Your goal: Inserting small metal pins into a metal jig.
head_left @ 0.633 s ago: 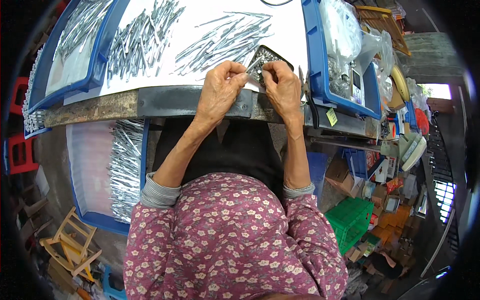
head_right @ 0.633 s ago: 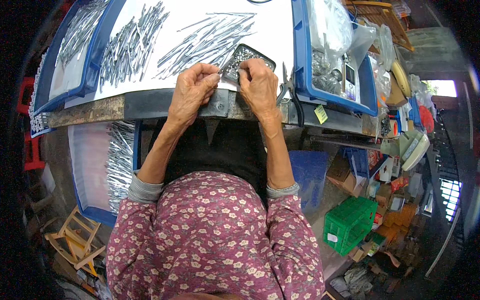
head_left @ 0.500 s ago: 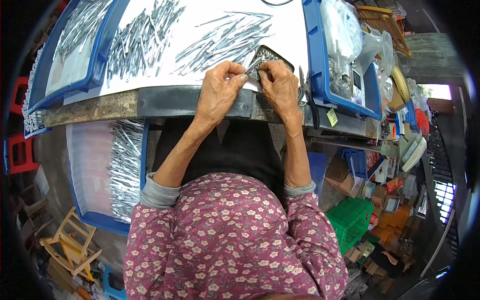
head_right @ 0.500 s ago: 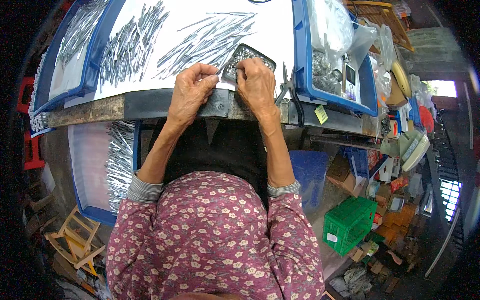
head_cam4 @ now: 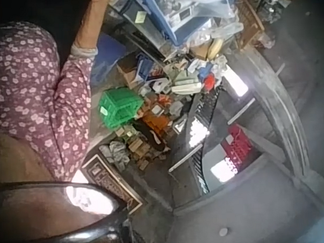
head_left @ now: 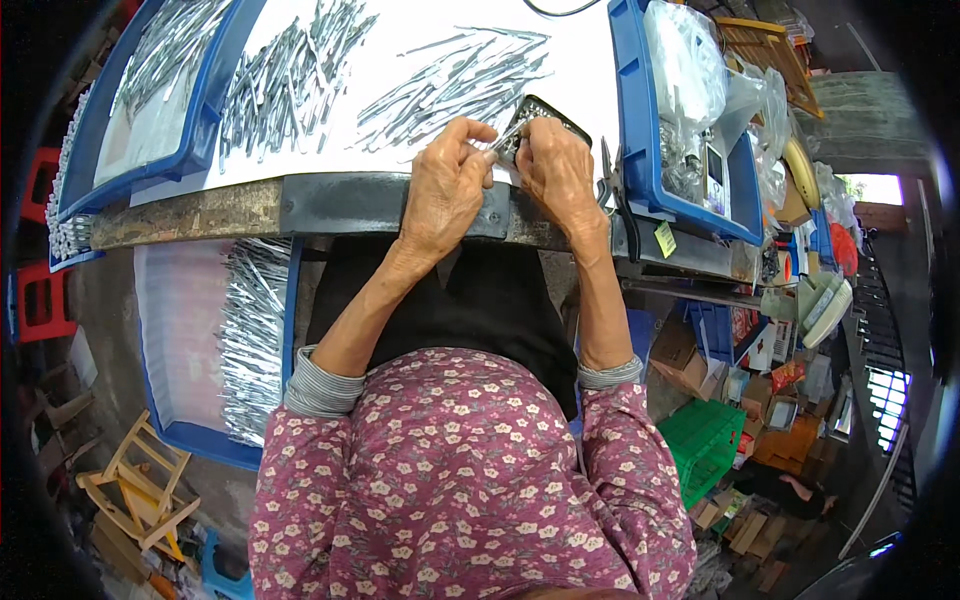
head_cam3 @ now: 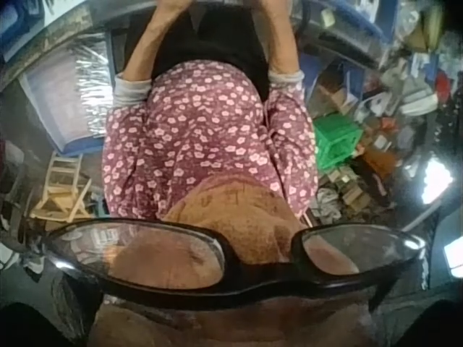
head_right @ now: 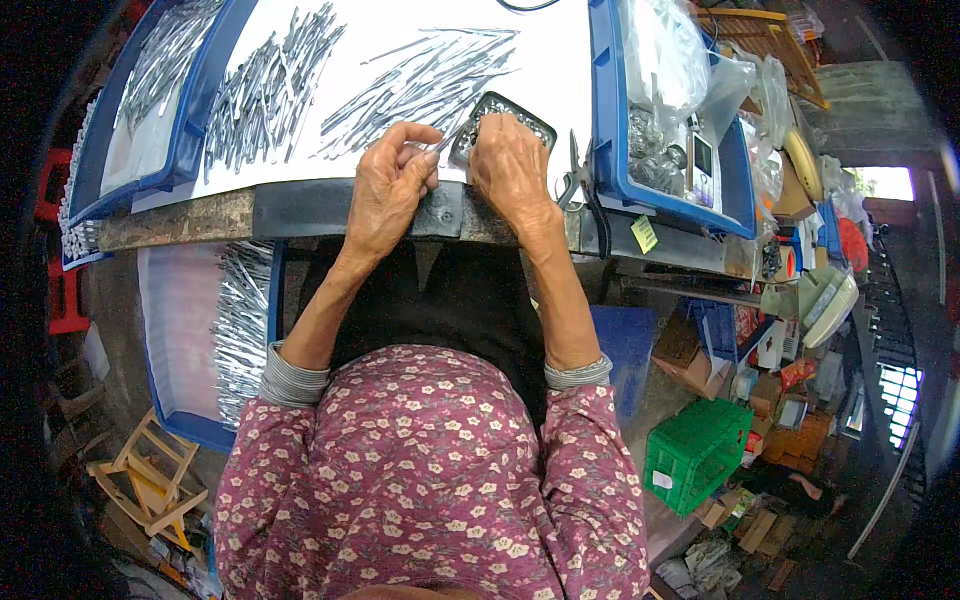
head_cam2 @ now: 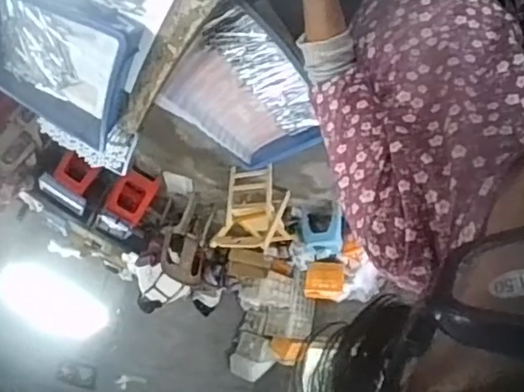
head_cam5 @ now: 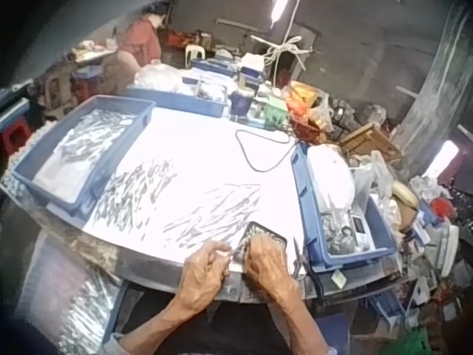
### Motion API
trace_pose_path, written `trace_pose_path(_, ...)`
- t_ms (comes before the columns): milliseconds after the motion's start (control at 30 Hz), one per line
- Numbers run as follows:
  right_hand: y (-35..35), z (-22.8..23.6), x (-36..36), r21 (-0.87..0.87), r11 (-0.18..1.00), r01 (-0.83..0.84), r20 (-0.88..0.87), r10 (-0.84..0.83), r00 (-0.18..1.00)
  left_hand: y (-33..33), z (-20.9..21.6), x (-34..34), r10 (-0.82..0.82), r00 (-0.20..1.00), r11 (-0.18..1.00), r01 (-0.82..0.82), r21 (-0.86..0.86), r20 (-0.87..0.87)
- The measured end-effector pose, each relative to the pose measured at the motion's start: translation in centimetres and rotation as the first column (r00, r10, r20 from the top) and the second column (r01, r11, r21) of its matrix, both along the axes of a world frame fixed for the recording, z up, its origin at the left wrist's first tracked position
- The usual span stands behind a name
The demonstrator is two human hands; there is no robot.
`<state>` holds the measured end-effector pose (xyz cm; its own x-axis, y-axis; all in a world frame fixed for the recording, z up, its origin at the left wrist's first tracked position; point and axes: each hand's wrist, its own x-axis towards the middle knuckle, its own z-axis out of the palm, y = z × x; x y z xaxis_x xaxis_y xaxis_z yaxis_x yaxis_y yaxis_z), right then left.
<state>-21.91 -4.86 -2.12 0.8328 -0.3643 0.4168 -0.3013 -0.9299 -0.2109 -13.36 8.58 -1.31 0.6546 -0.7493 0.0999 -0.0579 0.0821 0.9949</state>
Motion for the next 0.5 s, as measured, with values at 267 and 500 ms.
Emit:
trace_pose_path(267, 0.2, 1.0, 0.2, -0.092, 0.996, 0.019, -0.172, -0.035, 0.984, -0.1, 0.2, -0.3, -0.035, 0.998, 0.999, 0.033, -0.041, -0.051)
trace_pose_path(500, 1.3, 1.2, -0.9, 0.475, 0.874, 0.106, 0.22, -0.234, 0.947, -0.4, -0.3, -0.3, -0.052, 0.984, 0.995, 0.036, -0.096, -0.17)
